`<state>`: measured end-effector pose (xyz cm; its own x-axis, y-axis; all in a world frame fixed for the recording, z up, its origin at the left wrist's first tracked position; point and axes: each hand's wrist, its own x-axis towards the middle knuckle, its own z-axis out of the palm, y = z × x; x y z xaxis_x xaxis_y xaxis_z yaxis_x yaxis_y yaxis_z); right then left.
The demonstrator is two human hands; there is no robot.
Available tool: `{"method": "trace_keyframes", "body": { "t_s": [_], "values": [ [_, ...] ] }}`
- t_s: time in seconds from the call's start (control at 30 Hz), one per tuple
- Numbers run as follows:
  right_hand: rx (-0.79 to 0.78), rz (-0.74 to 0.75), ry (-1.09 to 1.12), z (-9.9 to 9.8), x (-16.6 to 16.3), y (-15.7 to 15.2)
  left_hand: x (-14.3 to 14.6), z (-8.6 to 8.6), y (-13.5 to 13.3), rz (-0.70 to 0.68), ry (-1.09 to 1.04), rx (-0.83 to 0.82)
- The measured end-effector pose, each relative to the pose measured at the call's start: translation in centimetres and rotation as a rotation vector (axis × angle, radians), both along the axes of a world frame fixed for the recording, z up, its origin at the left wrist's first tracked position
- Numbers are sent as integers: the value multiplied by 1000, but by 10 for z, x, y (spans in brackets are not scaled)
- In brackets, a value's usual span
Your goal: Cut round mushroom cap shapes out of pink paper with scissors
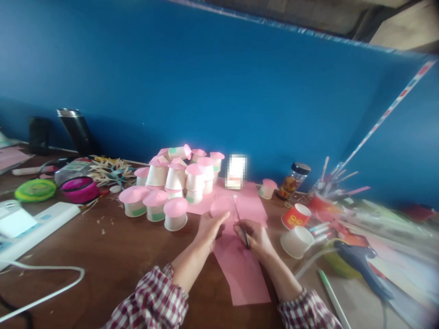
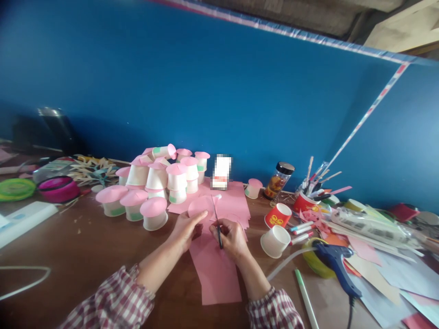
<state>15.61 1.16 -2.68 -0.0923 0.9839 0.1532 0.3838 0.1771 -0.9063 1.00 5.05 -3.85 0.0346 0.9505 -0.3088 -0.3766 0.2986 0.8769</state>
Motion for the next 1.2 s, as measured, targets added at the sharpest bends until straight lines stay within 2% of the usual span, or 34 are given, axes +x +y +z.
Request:
{"method": "trace_keyframes", "body": {
  "t_s": [0.4, 0.67, 0.93, 1.2],
  "values": [
    [13, 10, -26, 3, -4, -2, 0, 4, -1, 69, 27, -97],
    [-24, 21, 28, 1, -3, -2, 2, 6, -3, 40, -9, -34],
    [-32, 26, 52, 0, -2, -1, 1, 17, -7, 10, 18, -51],
    [-6, 28, 29, 3, -1, -3, 2, 4, -3, 32, -21, -6]
  ]
}}
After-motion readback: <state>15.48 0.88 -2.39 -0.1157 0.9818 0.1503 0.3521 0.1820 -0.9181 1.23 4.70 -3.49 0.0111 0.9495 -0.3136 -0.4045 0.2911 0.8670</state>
